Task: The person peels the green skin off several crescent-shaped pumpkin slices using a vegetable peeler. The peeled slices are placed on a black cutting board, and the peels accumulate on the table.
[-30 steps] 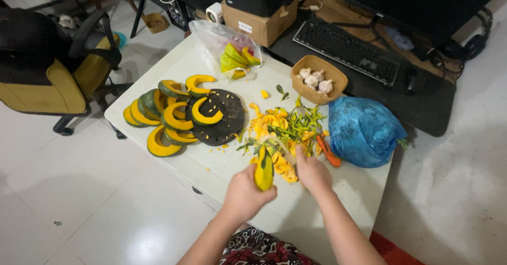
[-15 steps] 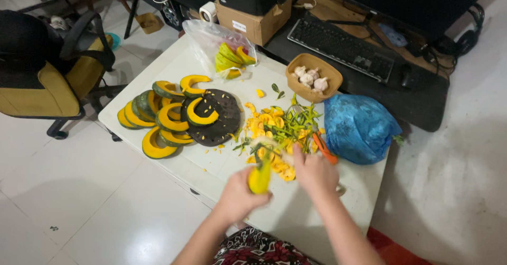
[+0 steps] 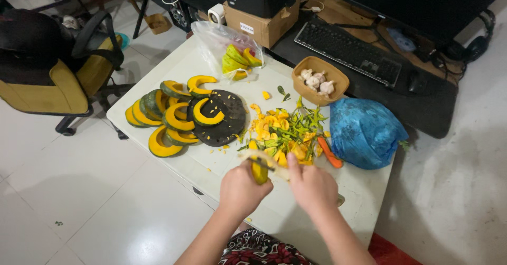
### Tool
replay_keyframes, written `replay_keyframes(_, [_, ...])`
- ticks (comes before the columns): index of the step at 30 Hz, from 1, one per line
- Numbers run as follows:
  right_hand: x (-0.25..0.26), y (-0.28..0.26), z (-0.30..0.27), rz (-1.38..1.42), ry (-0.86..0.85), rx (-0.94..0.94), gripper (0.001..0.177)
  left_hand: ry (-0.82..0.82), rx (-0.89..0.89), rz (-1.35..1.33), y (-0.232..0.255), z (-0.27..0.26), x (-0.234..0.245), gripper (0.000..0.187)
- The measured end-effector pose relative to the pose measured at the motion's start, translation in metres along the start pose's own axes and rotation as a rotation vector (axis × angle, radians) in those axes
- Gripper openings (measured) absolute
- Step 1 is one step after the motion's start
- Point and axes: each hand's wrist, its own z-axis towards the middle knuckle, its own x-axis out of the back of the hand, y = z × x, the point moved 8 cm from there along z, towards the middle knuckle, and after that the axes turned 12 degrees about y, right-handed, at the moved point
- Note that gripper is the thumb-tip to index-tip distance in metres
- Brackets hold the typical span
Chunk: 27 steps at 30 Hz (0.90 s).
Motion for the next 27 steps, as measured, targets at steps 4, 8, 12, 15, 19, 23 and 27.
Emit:
replay_keyframes(4, [0.018,-0.024,-0.011,-0.044,0.103,0.098,0.067,-0.086,0.036,0.100,-0.008,0.001,-0.011,0.040])
replay_keyframes(8, [-0.015,-0.005,0.016,-0.039,0.043,0.043,0.069,-0.079,-0.023,0.032,-0.004,-0.007,-0.008,0.040])
replay_keyframes(12, [-0.074,0.046,0.063,-0.105,-0.121,-0.098,0.075,-0.149,-0.230,-0.203,0.020,-0.036,-0.008,0.035])
replay_keyframes(15, [-0.096,0.070,0.078,-0.022,-0.116,-0.143,0.077,-0.070,-0.342,-0.319,0.029,-0.036,0.005,0.034])
replay_keyframes(19, [-0.076,0.068,0.060,0.120,-0.083,-0.167,0.080,-0.169,-0.139,-0.332,0.007,-0.023,-0.001,0.039])
replay_keyframes(23, [-0.023,0.033,0.018,0.056,-0.072,-0.103,0.073,-0.145,-0.118,-0.248,0.002,-0.009,-0.006,0.041])
replay_keyframes(27, [0.007,0.003,0.008,-0.059,0.034,0.026,0.068,-0.137,-0.173,-0.233,0.000,-0.004,-0.013,0.042])
